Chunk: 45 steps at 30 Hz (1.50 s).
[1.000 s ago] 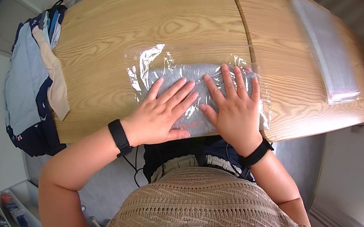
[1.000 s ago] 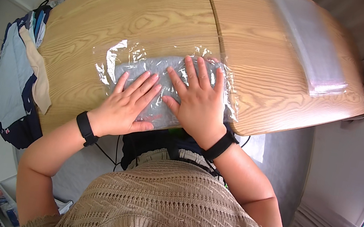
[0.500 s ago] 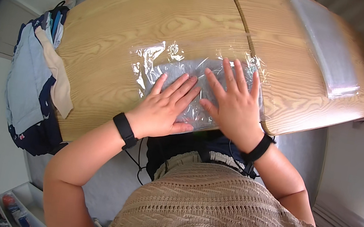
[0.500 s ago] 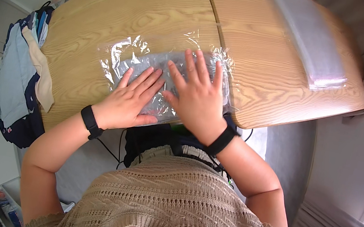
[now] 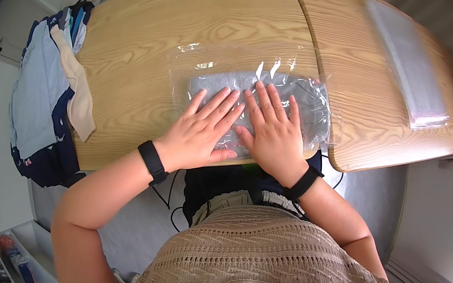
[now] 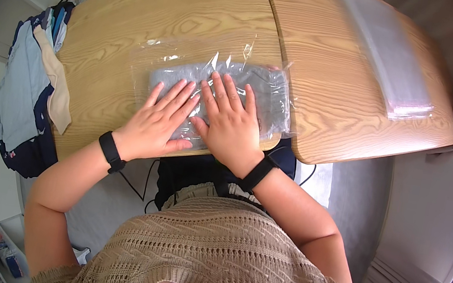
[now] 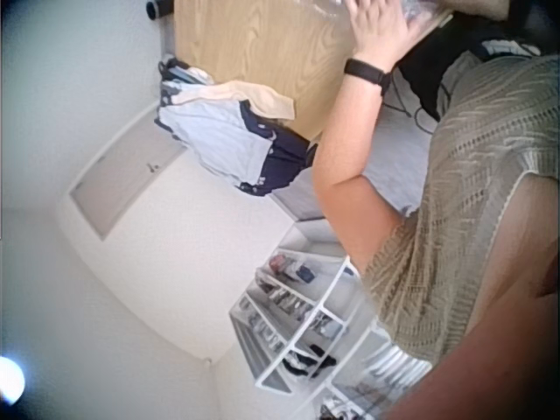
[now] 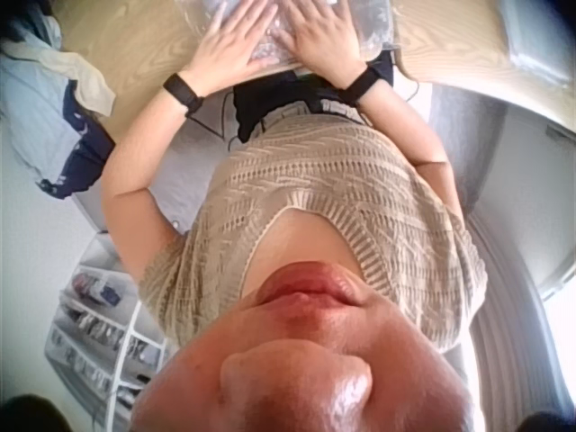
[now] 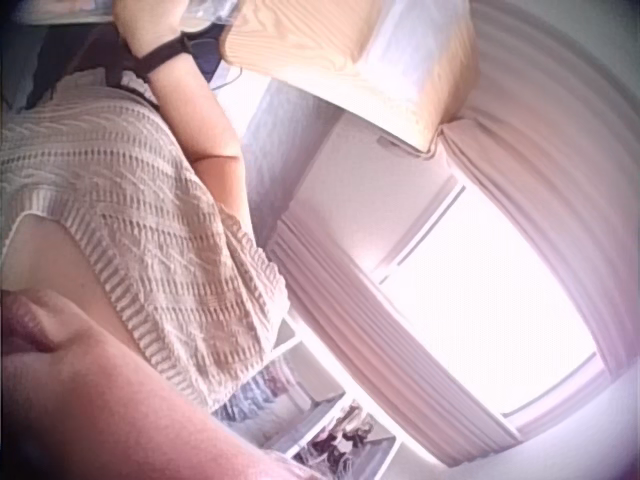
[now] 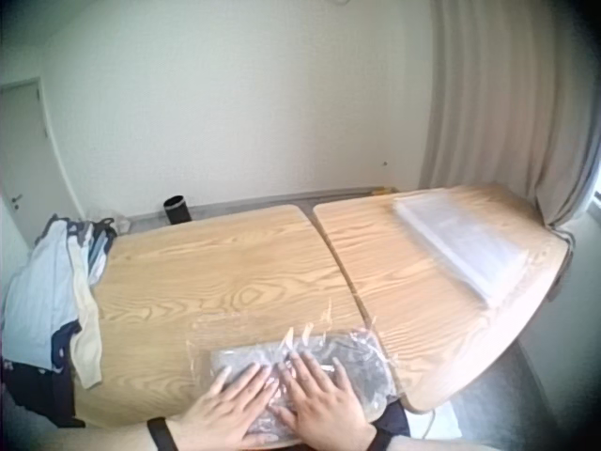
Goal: Folding a pair of pants and a shirt and placing them into individual plastic bags.
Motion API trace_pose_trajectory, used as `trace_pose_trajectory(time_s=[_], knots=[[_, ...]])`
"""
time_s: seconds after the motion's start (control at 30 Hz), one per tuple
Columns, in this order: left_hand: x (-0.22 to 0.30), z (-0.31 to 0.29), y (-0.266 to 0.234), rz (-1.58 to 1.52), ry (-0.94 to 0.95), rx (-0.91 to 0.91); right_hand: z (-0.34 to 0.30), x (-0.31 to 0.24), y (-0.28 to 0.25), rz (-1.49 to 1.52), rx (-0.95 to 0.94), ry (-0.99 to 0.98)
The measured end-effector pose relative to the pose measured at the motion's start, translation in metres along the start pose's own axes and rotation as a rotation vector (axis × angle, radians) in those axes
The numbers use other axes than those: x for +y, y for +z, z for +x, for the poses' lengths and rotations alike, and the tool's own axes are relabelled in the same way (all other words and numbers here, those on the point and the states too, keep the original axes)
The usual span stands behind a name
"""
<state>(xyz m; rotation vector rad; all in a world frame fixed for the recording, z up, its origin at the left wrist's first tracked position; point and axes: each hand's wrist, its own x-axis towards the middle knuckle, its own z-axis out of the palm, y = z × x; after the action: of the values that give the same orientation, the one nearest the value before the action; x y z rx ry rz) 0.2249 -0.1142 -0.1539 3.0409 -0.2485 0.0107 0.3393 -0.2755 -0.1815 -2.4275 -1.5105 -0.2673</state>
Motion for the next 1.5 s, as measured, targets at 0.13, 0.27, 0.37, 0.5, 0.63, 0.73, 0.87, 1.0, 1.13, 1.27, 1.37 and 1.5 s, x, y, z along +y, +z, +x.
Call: trace_pose_trajectory(time_s=[0.13,0.27,0.37,0.5,0.63,0.73,0.87,1.0,1.13,1.27,1.37,1.5], knots=[[-0.005,0.002,0.008,-0.027,0.002,-0.076,0.002,0.0,-0.001,0.058,-0.046,0.018],[-0.006,0.005,0.007,-0.077,0.002,-0.113,0.004,0.002,-0.003,0.111,-0.07,0.028],[-0.007,0.007,0.005,-0.088,0.001,-0.135,0.006,0.003,-0.003,0.132,-0.064,0.031],[-0.007,0.006,0.005,-0.081,-0.006,-0.149,0.005,0.003,0.0,0.148,-0.034,0.022],[-0.005,0.007,0.006,-0.033,-0.012,-0.112,0.002,0.006,0.001,0.145,0.022,0.012],[-0.005,0.005,0.006,-0.021,-0.005,-0.11,-0.001,0.007,-0.011,0.17,0.024,0.011],[-0.005,0.007,-0.008,-0.148,-0.034,-0.158,-0.009,0.017,-0.035,0.056,0.021,0.012],[0.004,0.02,-0.018,-0.069,0.025,-0.039,-0.007,0.042,-0.034,-0.054,0.06,0.046],[-0.005,0.026,-0.001,0.041,0.105,-0.061,-0.011,0.045,-0.027,-0.097,0.066,0.006],[-0.008,0.029,0.005,-0.007,0.096,-0.111,-0.011,0.046,-0.024,-0.147,0.023,0.011],[-0.01,0.03,0.005,-0.05,0.092,-0.13,-0.009,0.046,-0.024,-0.152,-0.016,0.03],[-0.011,0.032,0.006,-0.092,0.07,-0.161,-0.007,0.048,-0.023,-0.117,-0.044,0.036]])
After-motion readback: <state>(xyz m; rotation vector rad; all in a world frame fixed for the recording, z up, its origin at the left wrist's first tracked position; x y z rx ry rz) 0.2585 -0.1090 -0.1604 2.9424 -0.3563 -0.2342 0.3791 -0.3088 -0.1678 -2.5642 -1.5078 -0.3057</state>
